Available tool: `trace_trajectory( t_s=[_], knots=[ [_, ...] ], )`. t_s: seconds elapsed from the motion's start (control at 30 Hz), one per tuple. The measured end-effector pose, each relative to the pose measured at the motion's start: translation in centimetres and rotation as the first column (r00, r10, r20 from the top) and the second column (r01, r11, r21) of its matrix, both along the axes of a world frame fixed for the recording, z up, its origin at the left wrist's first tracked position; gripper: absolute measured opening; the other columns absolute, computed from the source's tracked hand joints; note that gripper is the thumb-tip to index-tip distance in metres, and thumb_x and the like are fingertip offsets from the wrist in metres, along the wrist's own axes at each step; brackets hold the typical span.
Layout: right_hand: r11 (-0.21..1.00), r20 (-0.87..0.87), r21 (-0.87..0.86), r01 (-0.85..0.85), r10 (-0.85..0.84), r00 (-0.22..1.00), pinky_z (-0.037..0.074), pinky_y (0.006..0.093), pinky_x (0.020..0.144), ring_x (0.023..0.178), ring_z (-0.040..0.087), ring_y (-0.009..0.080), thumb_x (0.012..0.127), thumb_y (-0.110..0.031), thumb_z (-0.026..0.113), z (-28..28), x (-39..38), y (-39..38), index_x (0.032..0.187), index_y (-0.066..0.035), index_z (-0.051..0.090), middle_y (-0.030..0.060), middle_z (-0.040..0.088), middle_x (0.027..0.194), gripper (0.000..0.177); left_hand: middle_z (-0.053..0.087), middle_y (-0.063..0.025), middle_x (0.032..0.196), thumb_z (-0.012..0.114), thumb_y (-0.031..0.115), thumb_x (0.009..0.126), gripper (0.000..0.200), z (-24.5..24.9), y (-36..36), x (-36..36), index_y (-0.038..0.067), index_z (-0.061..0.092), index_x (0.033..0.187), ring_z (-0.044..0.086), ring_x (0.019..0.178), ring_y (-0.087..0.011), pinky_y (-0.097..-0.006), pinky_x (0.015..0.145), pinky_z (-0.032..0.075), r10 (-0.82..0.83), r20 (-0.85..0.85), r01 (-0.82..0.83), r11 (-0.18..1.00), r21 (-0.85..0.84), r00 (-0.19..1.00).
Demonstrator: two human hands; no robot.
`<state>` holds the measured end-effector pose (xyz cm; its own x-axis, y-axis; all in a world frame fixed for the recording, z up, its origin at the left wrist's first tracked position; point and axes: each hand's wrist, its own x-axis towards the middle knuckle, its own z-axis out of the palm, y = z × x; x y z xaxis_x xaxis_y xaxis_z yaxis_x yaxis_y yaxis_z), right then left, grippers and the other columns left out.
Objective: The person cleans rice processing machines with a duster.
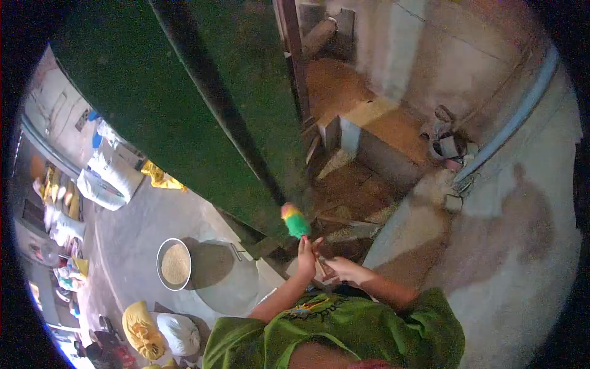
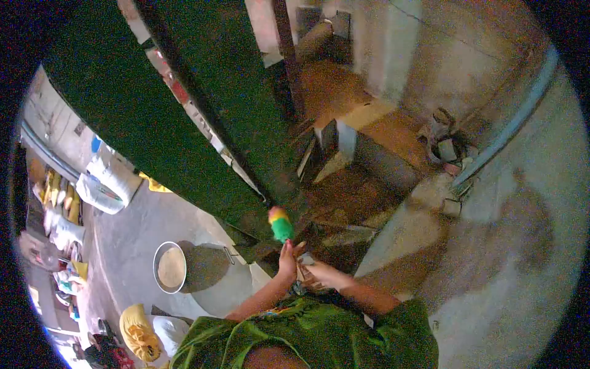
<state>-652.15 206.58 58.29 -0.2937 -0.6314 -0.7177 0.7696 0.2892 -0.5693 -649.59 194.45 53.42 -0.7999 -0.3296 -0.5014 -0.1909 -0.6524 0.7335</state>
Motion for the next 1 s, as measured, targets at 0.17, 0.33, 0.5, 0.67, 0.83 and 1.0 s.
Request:
trace_trajectory(
  t_s=[0.17, 0.33, 0.5, 0.67, 0.83, 1.0],
  knots=[
    [0.985, -0.048, 0.019, 0.171, -0.170, 0.984, 0.037, 0.0223, 0.043, 0.049, 0.051, 0.0116, 0.083, -0.039, 0.047, -0.3, -0.5, 3.0, 0.078, -0.010, 0.054, 0.0013, 0.053, 0.060, 0.031, 0.042, -0.0134, 0.121, 0.036, 0.042, 0.086, 0.062, 4.4, 4.3, -2.2, 0.013, 0.006, 0.132, 0.044, 0.107, -0.0233, -0.0333, 0.074, 0.043, -0.180, 0.085, 0.177, 0.983, 0.041, 0.980],
    [0.989, -0.451, 0.047, 0.140, -0.104, 0.887, 0.039, 0.0227, 0.047, 0.052, 0.048, 0.0085, 0.085, -0.032, 0.046, 1.2, -1.0, 5.0, 0.082, -0.007, 0.053, 0.0003, 0.054, 0.068, 0.026, 0.031, -0.0145, 0.130, 0.036, 0.035, 0.088, 0.071, -0.2, 5.0, -2.6, 0.016, -0.019, 0.129, 0.051, 0.057, -0.0112, -0.0250, 0.049, 0.043, -0.341, 0.009, 0.341, 0.937, -0.079, 0.940],
    [0.969, -0.266, -0.069, 0.235, -0.245, 0.932, 0.040, 0.0235, 0.052, 0.056, 0.047, 0.0083, 0.086, -0.024, 0.044, -0.5, -0.7, 5.6, 0.088, -0.006, 0.051, 0.0007, 0.052, 0.071, 0.020, 0.034, -0.0155, 0.128, 0.035, 0.034, 0.089, 0.071, 0.1, 5.9, -2.9, 0.015, -0.021, 0.128, 0.050, 0.064, -0.0124, -0.0232, 0.052, 0.040, -0.338, -0.124, 0.325, 0.939, -0.112, 0.933],
    [0.951, -0.408, 0.017, 0.308, -0.275, 0.871, 0.039, 0.0248, 0.046, 0.052, 0.045, 0.0112, 0.086, -0.017, 0.042, -3.9, -4.1, 5.7, 0.087, -0.007, 0.049, 0.0021, 0.047, 0.066, 0.013, 0.031, -0.0205, 0.128, 0.046, 0.027, 0.084, 0.076, 4.9, 1.7, -3.6, 0.004, -0.010, 0.130, 0.036, 0.111, -0.0243, -0.0329, 0.089, 0.032, -0.596, 0.214, 0.622, 0.650, -0.437, 0.774],
    [0.988, -0.687, -0.043, 0.148, -0.137, 0.713, 0.029, 0.0222, 0.036, 0.041, 0.035, 0.0085, 0.083, -0.010, 0.042, 2.0, -16.6, 3.3, 0.086, -0.006, 0.047, -0.0022, 0.039, 0.056, 0.007, 0.019, -0.0284, 0.129, 0.061, 0.020, 0.072, 0.073, 12.2, -8.0, -5.0, 0.001, 0.019, 0.128, 0.016, 0.120, -0.0452, -0.0476, 0.099, 0.015, -0.020, 0.039, 0.035, -0.169, -0.985, 0.999],
    [0.946, -0.932, -0.303, 0.114, -0.320, 0.174, 0.032, 0.0213, 0.043, 0.050, 0.037, 0.0059, 0.085, -0.011, 0.041, 15.4, -25.3, -2.7, 0.095, -0.004, 0.047, -0.0031, 0.039, 0.059, 0.013, 0.007, -0.0305, 0.131, 0.061, 0.035, 0.071, 0.083, 23.3, -15.9, -6.5, 0.006, 0.012, 0.131, 0.007, 0.122, -0.0454, -0.0521, 0.097, 0.014, 0.394, -0.296, -0.050, -0.527, -0.848, 0.870]
  ],
)
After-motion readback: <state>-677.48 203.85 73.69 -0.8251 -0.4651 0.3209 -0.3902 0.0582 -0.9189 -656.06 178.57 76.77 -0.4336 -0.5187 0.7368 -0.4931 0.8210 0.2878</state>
